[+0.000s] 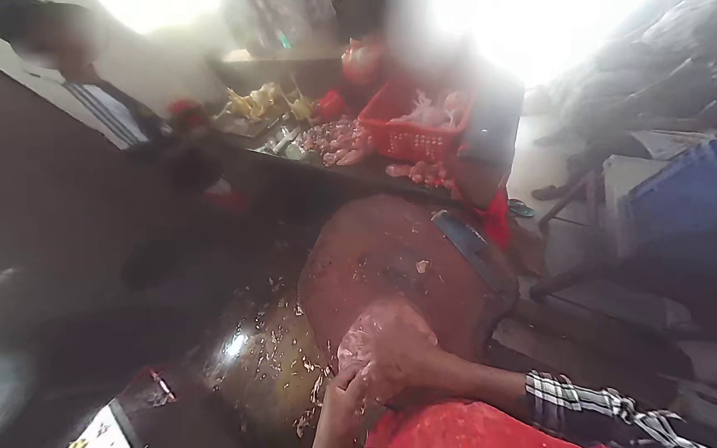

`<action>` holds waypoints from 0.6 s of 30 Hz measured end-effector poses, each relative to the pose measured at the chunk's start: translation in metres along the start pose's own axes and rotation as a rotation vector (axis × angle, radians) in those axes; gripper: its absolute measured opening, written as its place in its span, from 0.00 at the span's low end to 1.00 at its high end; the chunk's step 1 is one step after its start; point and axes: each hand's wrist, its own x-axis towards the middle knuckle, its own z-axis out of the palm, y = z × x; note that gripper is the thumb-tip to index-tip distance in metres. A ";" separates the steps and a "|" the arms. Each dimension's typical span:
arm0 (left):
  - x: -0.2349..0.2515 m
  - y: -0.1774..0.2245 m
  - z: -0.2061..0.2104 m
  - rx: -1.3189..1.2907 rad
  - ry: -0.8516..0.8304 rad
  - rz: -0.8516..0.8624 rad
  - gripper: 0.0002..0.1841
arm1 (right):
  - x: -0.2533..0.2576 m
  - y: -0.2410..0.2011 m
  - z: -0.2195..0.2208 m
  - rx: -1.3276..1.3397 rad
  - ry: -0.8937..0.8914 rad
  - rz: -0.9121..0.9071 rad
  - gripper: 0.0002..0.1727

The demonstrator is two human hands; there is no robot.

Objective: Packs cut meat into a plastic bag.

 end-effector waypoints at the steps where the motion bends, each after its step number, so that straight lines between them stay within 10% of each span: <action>1: -0.002 0.004 -0.002 -0.047 -0.087 -0.026 0.14 | -0.001 0.009 0.002 -0.013 0.034 0.023 0.23; 5: 0.006 0.001 -0.002 -0.280 -0.392 -0.104 0.21 | 0.005 0.038 0.005 -0.089 0.123 0.074 0.23; 9: 0.013 0.013 0.016 -0.478 -0.187 -0.171 0.10 | -0.015 0.003 -0.019 -0.050 0.097 0.108 0.20; 14: 0.006 0.014 0.027 -0.140 -0.054 -0.026 0.16 | -0.038 -0.013 -0.029 0.481 -0.213 0.316 0.33; 18: 0.000 0.012 0.023 0.262 -0.084 0.076 0.17 | -0.023 -0.015 -0.013 0.261 -0.136 0.264 0.19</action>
